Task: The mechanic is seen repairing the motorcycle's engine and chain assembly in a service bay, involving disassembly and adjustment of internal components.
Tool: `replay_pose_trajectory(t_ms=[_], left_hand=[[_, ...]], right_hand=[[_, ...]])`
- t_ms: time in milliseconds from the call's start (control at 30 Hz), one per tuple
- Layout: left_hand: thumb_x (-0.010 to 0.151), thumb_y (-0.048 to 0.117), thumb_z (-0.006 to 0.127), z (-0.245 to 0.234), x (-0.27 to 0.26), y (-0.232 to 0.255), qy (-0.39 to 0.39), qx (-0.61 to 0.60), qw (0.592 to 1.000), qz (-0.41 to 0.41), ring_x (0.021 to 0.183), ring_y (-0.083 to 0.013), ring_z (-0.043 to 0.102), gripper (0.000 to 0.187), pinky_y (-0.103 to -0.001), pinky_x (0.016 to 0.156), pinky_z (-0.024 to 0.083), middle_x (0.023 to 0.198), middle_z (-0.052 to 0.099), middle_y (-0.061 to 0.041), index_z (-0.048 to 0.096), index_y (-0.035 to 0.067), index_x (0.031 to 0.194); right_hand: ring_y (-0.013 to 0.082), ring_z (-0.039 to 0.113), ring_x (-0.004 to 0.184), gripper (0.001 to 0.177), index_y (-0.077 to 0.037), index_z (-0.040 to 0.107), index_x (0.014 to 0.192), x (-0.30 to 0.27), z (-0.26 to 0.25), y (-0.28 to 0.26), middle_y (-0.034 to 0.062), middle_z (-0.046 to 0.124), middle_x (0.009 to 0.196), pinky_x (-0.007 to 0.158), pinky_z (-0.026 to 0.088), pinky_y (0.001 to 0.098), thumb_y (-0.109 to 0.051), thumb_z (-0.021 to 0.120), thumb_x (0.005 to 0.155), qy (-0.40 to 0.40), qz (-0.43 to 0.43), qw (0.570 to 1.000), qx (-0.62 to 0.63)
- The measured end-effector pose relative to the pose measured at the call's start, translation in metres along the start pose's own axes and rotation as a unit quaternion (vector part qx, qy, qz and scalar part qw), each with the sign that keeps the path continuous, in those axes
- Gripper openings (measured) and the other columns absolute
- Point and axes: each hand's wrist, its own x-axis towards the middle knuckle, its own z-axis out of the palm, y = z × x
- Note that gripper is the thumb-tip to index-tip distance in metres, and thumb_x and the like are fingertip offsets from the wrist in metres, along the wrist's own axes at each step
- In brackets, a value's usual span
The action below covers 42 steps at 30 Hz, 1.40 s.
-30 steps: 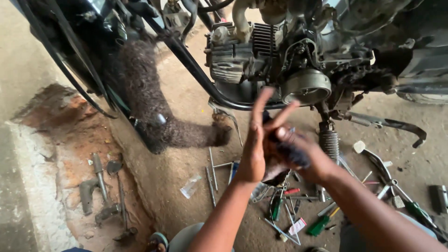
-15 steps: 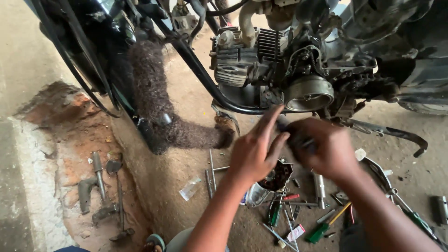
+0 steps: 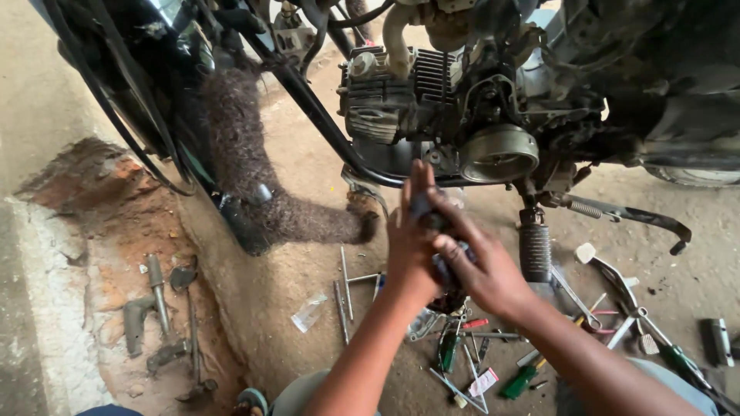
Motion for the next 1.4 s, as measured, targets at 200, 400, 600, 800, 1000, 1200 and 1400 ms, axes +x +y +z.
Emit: replay_pose_trajectory(t_ms=[200, 400, 600, 800, 1000, 1200, 1400], left_hand=[[0.096, 0.029, 0.061, -0.016, 0.006, 0.001, -0.045, 0.008, 0.997, -0.057, 0.148, -0.0417, 0.041, 0.088, -0.056, 0.103, 0.047, 0.172, 0.018, -0.019, 0.011, 0.013, 0.167], [0.089, 0.025, 0.061, -0.031, 0.011, 0.012, -0.116, -0.080, 0.989, -0.050, 0.124, -0.0407, 0.062, 0.094, -0.046, 0.092, 0.057, 0.176, 0.015, -0.021, 0.010, 0.015, 0.167], [0.075, 0.035, 0.082, -0.038, 0.011, 0.016, -0.057, -0.024, 0.997, 0.051, 0.139, -0.0437, 0.054, 0.104, -0.049, 0.095, 0.057, 0.171, 0.019, -0.022, 0.027, 0.005, 0.158], [0.063, 0.026, 0.092, -0.040, 0.001, 0.000, -0.149, 0.081, 0.983, 0.077, 0.139, -0.0462, 0.048, 0.094, -0.049, 0.089, 0.058, 0.166, 0.016, -0.027, 0.054, 0.015, 0.148], [0.087, 0.024, 0.080, -0.043, 0.012, 0.005, -0.378, 0.044, 0.925, -0.025, 0.121, -0.0352, 0.066, 0.069, -0.042, 0.104, 0.056, 0.151, 0.044, -0.021, 0.055, -0.001, 0.146], [0.084, 0.011, 0.075, -0.022, 0.002, 0.009, -0.257, 0.111, 0.959, 0.040, 0.138, -0.0416, 0.046, 0.051, -0.053, 0.108, 0.045, 0.167, 0.007, -0.027, 0.062, 0.010, 0.133], [0.079, -0.005, 0.068, -0.026, 0.000, 0.012, -0.233, 0.141, 0.961, 0.040, 0.151, -0.0411, 0.026, 0.059, -0.064, 0.112, 0.035, 0.171, 0.004, -0.010, 0.068, 0.023, 0.131]], right_hand=[[0.0335, 0.070, 0.088, 0.031, -0.013, 0.070, 0.118, -0.004, 0.009, -0.025, 0.0151, 0.071, 0.102, 0.077, 0.053, 0.0458, -0.019, 0.075, 0.087, 0.020, -0.046, 0.991, -0.126], [0.0290, 0.072, 0.070, 0.022, -0.012, 0.072, 0.106, 0.003, -0.006, -0.023, 0.0104, 0.071, 0.094, 0.060, 0.056, 0.0386, -0.016, 0.080, 0.086, 0.069, -0.150, 0.977, -0.132], [0.0280, 0.074, 0.085, 0.044, -0.005, 0.054, 0.133, 0.004, -0.017, 0.006, 0.0162, 0.070, 0.110, 0.068, 0.059, 0.0362, -0.022, 0.072, 0.097, 0.170, 0.009, 0.983, -0.071], [0.0229, 0.069, 0.096, 0.041, -0.011, 0.053, 0.138, 0.007, -0.051, 0.007, 0.0116, 0.066, 0.115, 0.079, 0.058, 0.0361, -0.027, 0.060, 0.102, 0.116, 0.037, 0.992, -0.014], [0.0324, 0.068, 0.103, 0.052, -0.018, 0.066, 0.121, 0.016, -0.020, 0.012, 0.0102, 0.068, 0.113, 0.088, 0.052, 0.0473, -0.025, 0.077, 0.070, -0.018, -0.247, 0.927, -0.280], [0.0261, 0.067, 0.083, 0.039, -0.016, 0.068, 0.092, 0.015, -0.008, 0.040, 0.0043, 0.065, 0.086, 0.071, 0.052, 0.0428, -0.014, 0.081, 0.055, -0.013, -0.186, 0.933, -0.307], [0.0252, 0.071, 0.069, 0.033, -0.016, 0.072, 0.104, 0.031, -0.033, 0.055, 0.0067, 0.072, 0.086, 0.057, 0.057, 0.0401, -0.022, 0.081, 0.073, -0.045, 0.106, 0.960, -0.255]])
